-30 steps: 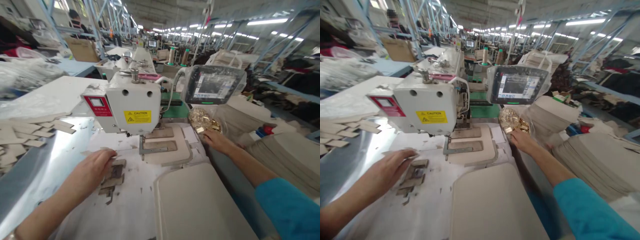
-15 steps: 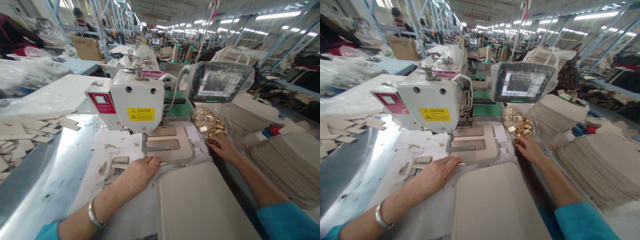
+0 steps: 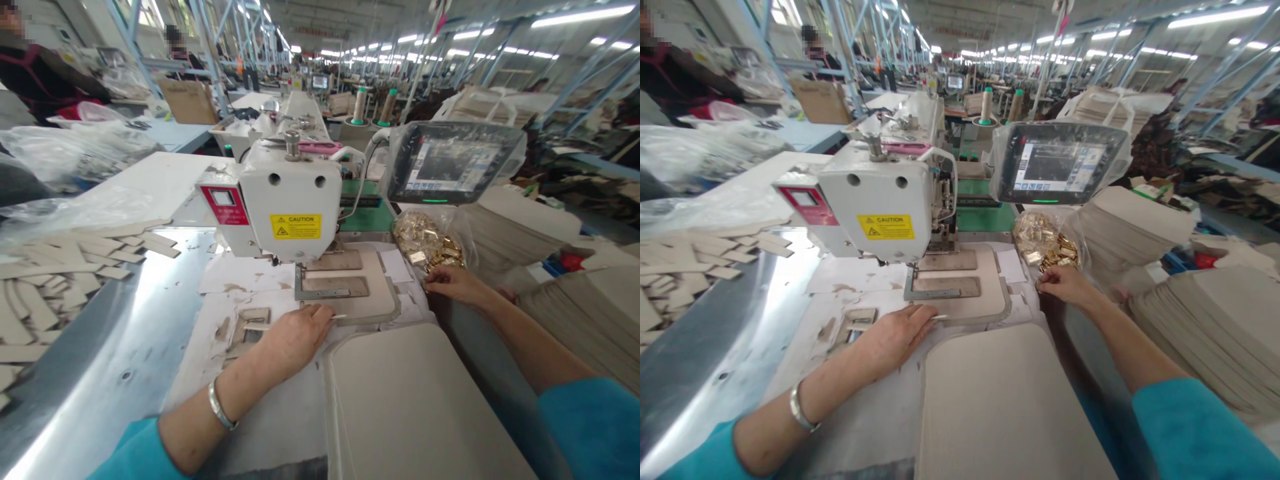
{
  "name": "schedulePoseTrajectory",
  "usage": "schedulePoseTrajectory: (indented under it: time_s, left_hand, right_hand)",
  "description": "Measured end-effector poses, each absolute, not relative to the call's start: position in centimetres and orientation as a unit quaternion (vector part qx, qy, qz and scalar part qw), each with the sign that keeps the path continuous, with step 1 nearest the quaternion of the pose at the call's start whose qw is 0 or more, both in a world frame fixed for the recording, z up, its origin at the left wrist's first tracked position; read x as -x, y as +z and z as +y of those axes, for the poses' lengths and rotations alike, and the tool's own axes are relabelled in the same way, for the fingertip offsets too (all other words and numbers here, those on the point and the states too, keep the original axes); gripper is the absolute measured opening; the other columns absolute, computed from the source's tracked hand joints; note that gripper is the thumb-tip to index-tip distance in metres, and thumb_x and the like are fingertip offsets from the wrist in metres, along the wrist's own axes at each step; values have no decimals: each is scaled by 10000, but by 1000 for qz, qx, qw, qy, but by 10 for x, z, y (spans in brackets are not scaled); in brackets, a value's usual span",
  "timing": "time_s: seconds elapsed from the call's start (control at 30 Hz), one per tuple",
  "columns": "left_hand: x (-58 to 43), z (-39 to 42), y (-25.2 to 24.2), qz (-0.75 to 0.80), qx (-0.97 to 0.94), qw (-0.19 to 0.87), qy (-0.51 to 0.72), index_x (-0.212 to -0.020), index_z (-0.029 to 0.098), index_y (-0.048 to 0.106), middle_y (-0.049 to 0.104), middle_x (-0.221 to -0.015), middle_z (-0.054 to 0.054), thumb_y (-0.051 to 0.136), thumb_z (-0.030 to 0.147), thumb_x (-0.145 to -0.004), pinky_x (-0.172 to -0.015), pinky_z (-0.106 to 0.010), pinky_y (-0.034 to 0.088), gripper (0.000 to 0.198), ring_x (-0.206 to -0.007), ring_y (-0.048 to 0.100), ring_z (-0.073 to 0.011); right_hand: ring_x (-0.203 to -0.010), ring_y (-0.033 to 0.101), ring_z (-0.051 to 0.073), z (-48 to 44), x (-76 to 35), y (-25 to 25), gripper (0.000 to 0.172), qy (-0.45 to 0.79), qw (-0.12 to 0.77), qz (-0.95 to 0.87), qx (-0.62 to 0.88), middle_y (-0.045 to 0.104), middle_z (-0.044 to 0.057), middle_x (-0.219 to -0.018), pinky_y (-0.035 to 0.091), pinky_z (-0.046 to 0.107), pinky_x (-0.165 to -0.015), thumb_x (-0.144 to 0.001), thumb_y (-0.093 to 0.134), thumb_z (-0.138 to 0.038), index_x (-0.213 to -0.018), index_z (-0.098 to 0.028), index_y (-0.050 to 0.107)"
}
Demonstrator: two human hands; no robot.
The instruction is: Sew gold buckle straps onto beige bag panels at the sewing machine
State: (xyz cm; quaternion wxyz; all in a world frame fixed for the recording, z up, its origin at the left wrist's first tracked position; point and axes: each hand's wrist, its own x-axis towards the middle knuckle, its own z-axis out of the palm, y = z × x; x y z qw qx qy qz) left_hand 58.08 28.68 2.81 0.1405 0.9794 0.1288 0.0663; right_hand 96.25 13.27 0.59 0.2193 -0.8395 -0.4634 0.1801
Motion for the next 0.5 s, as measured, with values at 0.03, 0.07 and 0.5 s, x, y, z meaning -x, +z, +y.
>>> schedulePoseTrajectory:
  time_s: [0.03,0.07,0.5]
  left_hand:
    - [-580,287,29,131,-980,138,64,-1060,154,554,681,-941,-76,390,207,-1005,-794,-370,585,180,-885,700,-230]
    - [-580,287,29,134,-980,135,60,-1066,159,554,682,-931,-72,392,212,-1004,-783,-372,586,181,-875,702,-233]
    - [-604,275,56,187,-974,86,99,-1046,200,509,691,-902,-45,360,254,-1013,-623,-315,562,162,-761,706,-227]
  right_hand:
    - [-635,603,160,133,-961,6,179,157,201,-489,834,678,37,-692,458,264,-602,-728,602,-364,-730,-185,614]
    - [-664,607,173,132,-959,6,172,133,183,-512,828,682,51,-713,464,285,-640,-756,570,-349,-722,-186,614]
    - [-579,553,103,154,-843,77,309,439,593,-209,642,598,-35,-700,444,217,-509,-678,763,-339,-808,-215,511]
